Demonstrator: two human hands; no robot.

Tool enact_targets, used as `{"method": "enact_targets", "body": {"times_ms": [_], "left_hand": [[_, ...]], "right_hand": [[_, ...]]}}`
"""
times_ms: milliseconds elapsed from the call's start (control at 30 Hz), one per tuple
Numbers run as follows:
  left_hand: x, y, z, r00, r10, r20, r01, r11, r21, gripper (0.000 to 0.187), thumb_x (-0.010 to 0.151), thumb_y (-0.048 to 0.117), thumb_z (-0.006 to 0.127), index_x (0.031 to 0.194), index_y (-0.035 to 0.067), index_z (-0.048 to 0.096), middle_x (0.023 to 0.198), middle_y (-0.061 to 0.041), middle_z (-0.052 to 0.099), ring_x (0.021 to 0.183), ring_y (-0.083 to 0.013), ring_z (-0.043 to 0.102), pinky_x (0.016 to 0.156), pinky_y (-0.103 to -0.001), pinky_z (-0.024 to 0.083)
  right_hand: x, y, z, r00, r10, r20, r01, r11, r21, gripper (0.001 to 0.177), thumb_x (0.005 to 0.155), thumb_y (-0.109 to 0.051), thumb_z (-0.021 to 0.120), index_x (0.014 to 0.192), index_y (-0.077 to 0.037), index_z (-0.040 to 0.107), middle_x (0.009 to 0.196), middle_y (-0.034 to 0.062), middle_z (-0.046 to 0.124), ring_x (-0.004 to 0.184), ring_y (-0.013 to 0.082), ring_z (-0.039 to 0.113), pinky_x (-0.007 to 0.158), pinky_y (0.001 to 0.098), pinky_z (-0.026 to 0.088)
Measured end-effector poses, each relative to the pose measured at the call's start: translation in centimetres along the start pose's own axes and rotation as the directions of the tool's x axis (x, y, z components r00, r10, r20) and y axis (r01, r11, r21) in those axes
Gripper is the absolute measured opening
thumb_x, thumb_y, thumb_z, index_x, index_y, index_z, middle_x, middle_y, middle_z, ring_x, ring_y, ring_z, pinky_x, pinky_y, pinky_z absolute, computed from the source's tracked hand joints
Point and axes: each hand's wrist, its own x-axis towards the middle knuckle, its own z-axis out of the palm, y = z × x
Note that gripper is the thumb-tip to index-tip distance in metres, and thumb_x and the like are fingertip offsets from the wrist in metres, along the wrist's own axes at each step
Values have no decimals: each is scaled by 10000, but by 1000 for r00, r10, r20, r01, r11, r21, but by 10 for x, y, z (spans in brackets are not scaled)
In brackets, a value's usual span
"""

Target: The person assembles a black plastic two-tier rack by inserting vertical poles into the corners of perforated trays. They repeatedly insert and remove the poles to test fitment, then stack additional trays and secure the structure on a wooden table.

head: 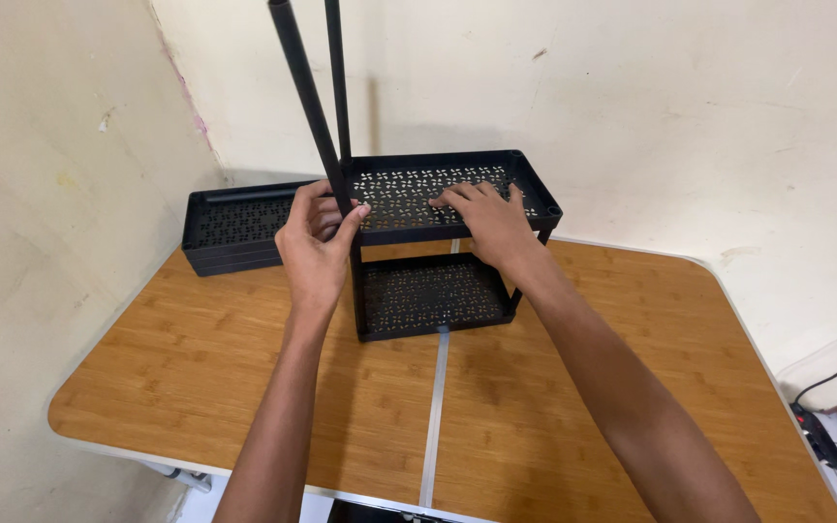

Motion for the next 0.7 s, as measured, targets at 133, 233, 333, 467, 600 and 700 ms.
{"method": "enact_targets", "body": {"times_ms": [133,233,333,467,600,700], "left_hand": [[0,-5,-4,1000,9,-7,-9,998,-60,325,927,70,768,1219,40,629,1017,-80,760,948,-141,764,812,-283,666],[3,-10,-12,1000,16,-19,-17,999,-41,329,943,75,757,1244,36,628,1013,-74,758,932,-133,749,773,-273,651],[4,-13,-16,1000,14,-15,-14,1000,-12,343,974,96,724,1296,34,622,984,-63,742,895,-121,728,723,-263,621],[2,-17,-18,999,-44,8,44,998,-38,317,1027,133,645,1325,33,604,902,-36,686,761,-88,674,630,-247,576],[2,-23,-22,996,-84,19,86,991,-100,302,1066,151,554,1342,32,577,880,-34,639,668,-73,579,580,-252,522],[0,-30,-30,998,-57,-6,57,996,-63,297,1106,160,481,1364,37,563,902,-35,602,696,-61,577,617,-248,543]], "right_hand": [[7,9,3,1000,5,1,-4,999,-35,770,813,94,706,1416,-351,529,1522,-86,452,1413,208,408,1179,707,235],[8,14,2,1000,5,5,-4,999,-43,773,809,87,715,1421,-344,522,1519,-75,457,1407,221,418,1179,711,234],[7,14,-2,1000,-10,6,11,998,-55,807,776,48,761,1440,-341,513,1513,-71,476,1405,233,430,1186,709,226],[3,4,-11,998,5,62,-3,1000,-30,833,728,-296,870,1463,-288,478,1517,-10,462,1423,260,401,1205,678,199],[-2,-16,-21,997,-65,32,61,991,123,940,715,-572,862,1475,-201,451,1489,76,473,1441,292,360,1205,621,198],[-2,-33,-28,994,-97,42,88,979,183,887,738,-500,841,1488,-204,471,1507,66,491,1441,259,396,1221,578,223]]}}
